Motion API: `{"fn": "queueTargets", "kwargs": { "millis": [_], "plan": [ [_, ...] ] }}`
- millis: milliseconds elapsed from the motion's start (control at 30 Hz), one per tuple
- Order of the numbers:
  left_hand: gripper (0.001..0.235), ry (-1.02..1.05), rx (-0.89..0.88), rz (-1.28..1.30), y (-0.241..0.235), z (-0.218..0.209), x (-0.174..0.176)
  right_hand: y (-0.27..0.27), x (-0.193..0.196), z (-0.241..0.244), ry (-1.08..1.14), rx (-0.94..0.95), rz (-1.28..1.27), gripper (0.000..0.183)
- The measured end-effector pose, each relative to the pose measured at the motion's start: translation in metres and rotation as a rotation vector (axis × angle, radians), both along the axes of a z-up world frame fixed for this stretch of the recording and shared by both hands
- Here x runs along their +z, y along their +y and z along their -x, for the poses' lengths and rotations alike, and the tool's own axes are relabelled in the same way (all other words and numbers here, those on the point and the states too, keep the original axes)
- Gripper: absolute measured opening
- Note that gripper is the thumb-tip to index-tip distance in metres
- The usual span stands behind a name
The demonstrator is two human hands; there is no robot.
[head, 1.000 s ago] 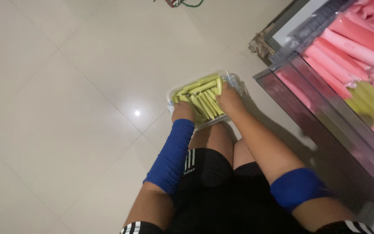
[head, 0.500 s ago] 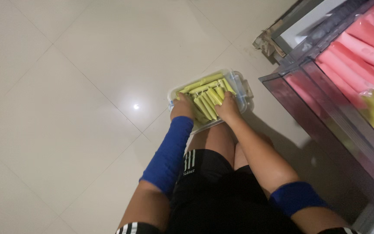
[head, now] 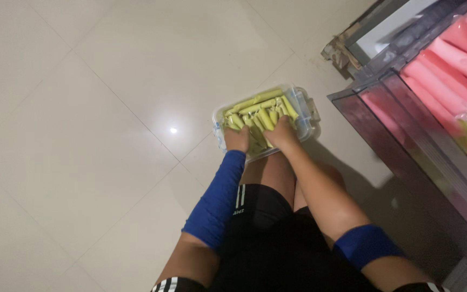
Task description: The person kneels on the floor and transfers yellow cylindrical food items from a plastic container into a freezer drawer, arranging them neatly among pink items. The person then moves to a table and places the remaining items into a metal pot.
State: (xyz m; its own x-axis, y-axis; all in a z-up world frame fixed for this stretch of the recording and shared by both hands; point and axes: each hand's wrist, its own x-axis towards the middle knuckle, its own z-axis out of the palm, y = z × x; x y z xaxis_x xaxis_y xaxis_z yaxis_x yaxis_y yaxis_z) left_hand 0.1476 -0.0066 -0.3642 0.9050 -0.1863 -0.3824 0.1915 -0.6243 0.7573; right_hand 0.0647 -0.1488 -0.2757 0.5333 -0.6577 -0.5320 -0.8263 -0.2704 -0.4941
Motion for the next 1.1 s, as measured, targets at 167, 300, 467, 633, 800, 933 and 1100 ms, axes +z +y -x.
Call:
{"fn": "queueTargets", "kwargs": {
  "millis": [167, 300, 467, 633, 800, 933, 1100],
  "plan": [
    [0.080, -0.127, -0.066, -0.087, -0.018, 0.001, 0.018, -0.020, -0.026, -0.001, -0.021, 0.049, -0.067, 0.069],
    [0.081, 0.007, -0.096, -0.141, -0.020, 0.000, 0.044, -0.024, -0.032, -0.002, 0.067, 0.118, -0.217, 0.060],
    [0.075, 0.153, -0.147, -0.136, -0.012, -0.021, 0.040, -0.022, -0.013, -0.001, 0.003, 0.074, -0.274, 0.063],
    [0.081, 0.065, -0.176, -0.098, -0.007, -0.024, 0.034, -0.020, 0.005, -0.001, -0.023, 0.068, -0.315, 0.070],
    [0.069, 0.356, -0.169, 0.093, -0.001, -0.031, 0.063, -0.019, 0.010, -0.002, -0.098, 0.036, -0.425, 0.085],
    [0.062, 0.366, -0.078, 0.285, -0.001, -0.026, 0.086, -0.012, 0.009, 0.003, -0.278, -0.015, -0.573, 0.080],
    [0.060, 0.529, -0.007, 0.679, 0.010, -0.014, 0.117, -0.005, 0.009, 0.014, -0.369, -0.084, -0.706, 0.077]
  ]
}}
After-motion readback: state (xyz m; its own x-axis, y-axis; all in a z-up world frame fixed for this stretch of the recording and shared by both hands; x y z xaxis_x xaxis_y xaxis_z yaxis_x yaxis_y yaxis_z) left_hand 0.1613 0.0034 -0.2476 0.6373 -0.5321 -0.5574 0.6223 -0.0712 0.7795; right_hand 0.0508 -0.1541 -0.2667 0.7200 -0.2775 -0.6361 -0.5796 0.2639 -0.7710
